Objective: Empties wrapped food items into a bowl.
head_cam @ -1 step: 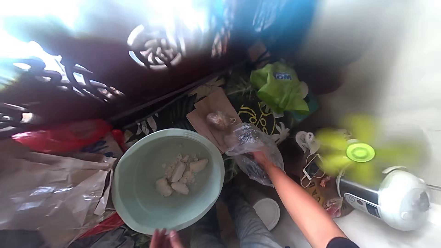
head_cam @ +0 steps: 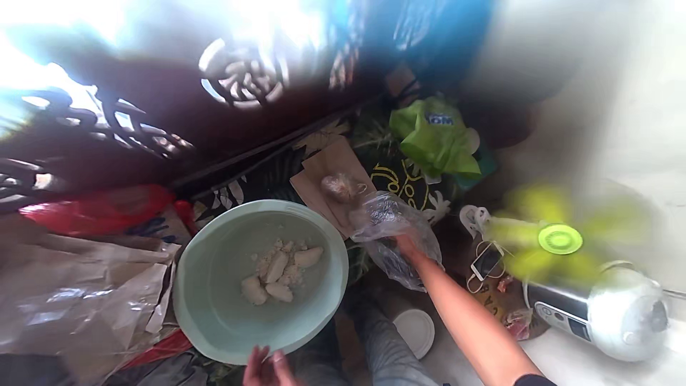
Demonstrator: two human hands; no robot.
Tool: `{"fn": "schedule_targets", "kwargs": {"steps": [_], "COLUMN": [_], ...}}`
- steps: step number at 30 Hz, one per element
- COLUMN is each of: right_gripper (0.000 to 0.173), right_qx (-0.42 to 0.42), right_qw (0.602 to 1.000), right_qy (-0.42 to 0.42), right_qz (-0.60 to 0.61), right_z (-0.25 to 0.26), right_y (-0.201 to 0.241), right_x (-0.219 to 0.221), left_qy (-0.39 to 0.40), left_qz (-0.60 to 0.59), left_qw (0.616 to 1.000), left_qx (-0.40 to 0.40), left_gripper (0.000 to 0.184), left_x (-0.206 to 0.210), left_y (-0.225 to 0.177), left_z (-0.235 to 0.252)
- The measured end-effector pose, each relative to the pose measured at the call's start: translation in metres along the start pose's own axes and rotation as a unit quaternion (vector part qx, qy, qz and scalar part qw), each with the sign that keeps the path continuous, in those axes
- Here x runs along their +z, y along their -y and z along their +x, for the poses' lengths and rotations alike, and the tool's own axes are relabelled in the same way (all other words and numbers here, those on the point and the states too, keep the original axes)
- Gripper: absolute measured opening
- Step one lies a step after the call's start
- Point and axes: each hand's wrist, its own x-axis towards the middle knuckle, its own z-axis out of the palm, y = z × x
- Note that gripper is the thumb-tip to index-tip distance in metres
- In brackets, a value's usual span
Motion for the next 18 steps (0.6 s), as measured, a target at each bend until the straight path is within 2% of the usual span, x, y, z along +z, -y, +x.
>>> {"fn": "schedule_targets", "kwargs": {"steps": [2,3,7,9,10,13,15,18], "right_gripper": [0.06,0.059,0.067,0.074,0.073,0.059,0.049,0.034], "right_qx": [-0.059,-0.072,-0.133,-0.167,-0.178,-0.191,-0.181,-0.167], "right_qw": [0.997,0.997,0.985,0.969,0.961,0.944,0.942,0.939], "right_qy": [-0.039,-0.036,0.108,0.178,0.206,0.254,0.254,0.237], "right_qz": [-0.007,-0.011,-0.014,0.025,0.045,0.088,0.127,0.182], "right_z": [-0.025,-0.044,-0.12,-0.153,-0.166,-0.186,-0.19,-0.192], "right_y": [0.02,0.035,0.068,0.079,0.085,0.102,0.109,0.117], "right_x": [-0.018,-0.027,-0.053,-0.053,-0.051,-0.038,-0.025,-0.001], "left_qy": [0.054,0.089,0.288,0.35,0.364,0.369,0.344,0.333], "left_qz": [-0.026,-0.039,-0.119,-0.138,-0.138,-0.112,-0.151,-0.291], "left_qw": [0.998,0.995,0.95,0.926,0.921,0.922,0.925,0.885], "left_qx": [0.007,0.014,0.033,0.025,0.024,0.017,-0.047,-0.145], "left_gripper": [0.035,0.037,0.049,0.063,0.064,0.048,0.05,0.062], "left_x": [0.029,0.041,0.082,0.092,0.094,0.083,0.069,0.047], "left_y": [-0.029,-0.045,-0.098,-0.111,-0.115,-0.115,-0.11,-0.093], "left_z": [-0.011,-0.012,0.0,0.007,0.01,0.021,0.027,0.035]}}
